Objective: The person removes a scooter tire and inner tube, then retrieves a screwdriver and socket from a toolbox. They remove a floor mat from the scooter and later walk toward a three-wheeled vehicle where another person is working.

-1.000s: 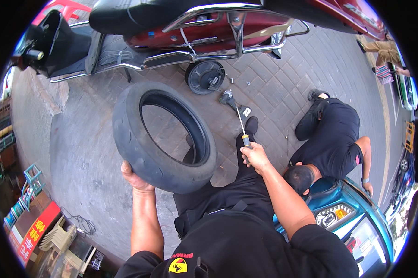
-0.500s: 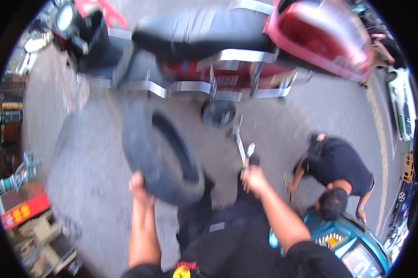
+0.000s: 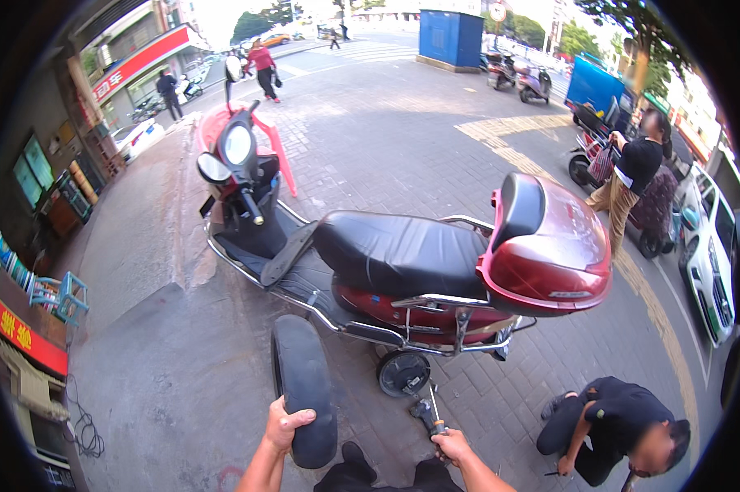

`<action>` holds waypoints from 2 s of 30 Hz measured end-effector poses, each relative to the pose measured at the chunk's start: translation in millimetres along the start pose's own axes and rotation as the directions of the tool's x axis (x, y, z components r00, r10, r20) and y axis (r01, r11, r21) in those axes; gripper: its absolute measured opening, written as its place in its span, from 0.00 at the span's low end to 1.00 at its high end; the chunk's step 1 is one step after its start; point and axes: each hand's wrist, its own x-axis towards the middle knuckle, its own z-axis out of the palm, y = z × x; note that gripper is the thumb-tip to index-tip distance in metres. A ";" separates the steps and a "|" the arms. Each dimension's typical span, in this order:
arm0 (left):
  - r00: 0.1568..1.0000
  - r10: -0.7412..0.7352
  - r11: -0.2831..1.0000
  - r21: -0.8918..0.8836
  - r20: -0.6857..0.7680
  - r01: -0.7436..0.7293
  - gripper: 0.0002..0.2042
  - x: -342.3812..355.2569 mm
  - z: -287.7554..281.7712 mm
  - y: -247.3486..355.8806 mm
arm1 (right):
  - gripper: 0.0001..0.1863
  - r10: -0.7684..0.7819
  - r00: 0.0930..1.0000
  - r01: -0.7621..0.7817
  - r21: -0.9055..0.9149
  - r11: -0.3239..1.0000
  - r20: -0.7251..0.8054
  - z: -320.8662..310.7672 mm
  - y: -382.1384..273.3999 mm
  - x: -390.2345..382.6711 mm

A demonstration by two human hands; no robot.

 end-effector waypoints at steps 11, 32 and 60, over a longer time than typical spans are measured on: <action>0.922 0.367 0.784 0.575 -0.125 -0.234 0.30 -83.9 -20.3 140.8 | 0.08 -0.074 0.992 0.087 -0.128 0.988 0.104 24.6 -25.3 9.0; 0.903 -0.028 0.296 0.860 -0.428 0.416 0.31 -85.2 -71.0 -85.5 | 0.08 -0.044 0.990 0.080 -0.278 0.957 0.135 18.8 -19.0 -10.4; 0.924 -0.283 0.325 0.880 -0.259 0.346 0.26 -39.1 -54.4 -125.8 | 0.14 0.007 0.998 -0.040 -0.560 0.828 -0.061 -24.6 16.2 -1.9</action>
